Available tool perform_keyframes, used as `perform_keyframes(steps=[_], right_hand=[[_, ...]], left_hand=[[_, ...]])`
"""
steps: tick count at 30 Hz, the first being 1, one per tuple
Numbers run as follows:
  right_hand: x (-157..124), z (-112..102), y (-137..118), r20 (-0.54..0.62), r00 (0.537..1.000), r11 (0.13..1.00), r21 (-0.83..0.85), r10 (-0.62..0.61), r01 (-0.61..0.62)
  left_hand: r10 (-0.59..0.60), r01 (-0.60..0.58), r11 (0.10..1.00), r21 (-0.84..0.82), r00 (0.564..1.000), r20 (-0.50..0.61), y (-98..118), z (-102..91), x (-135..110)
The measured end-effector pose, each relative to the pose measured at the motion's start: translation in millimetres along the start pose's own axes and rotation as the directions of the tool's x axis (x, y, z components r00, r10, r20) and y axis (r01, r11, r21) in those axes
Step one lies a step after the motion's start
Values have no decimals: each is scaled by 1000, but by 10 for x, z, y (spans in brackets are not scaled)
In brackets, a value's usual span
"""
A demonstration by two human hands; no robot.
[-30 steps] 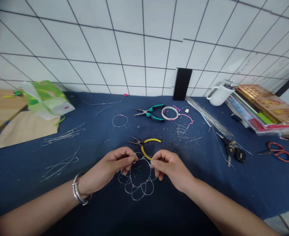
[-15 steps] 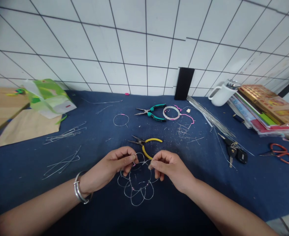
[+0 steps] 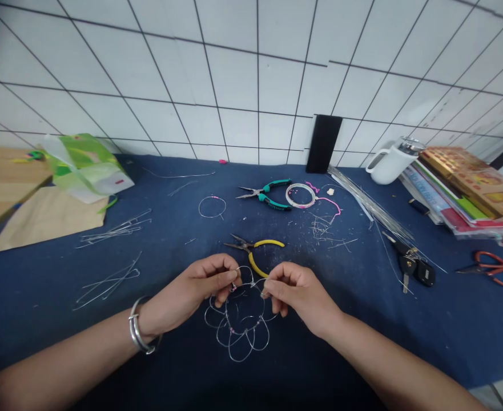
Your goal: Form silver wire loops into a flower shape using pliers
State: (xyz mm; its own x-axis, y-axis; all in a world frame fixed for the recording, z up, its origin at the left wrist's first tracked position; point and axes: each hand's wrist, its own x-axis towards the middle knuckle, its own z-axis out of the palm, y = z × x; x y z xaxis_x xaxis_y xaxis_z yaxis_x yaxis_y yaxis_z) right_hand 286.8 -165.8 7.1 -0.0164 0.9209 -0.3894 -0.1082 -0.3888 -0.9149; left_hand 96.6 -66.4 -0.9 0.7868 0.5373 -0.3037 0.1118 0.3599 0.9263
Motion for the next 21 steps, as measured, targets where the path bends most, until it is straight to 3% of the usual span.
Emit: perform_keyframes(steps=[21], right_hand=[[-3,-11,13,-33,999,1000,6,13,-12]], left_hand=[[17,-16,1000,-20,999,37,2,-8,-14]])
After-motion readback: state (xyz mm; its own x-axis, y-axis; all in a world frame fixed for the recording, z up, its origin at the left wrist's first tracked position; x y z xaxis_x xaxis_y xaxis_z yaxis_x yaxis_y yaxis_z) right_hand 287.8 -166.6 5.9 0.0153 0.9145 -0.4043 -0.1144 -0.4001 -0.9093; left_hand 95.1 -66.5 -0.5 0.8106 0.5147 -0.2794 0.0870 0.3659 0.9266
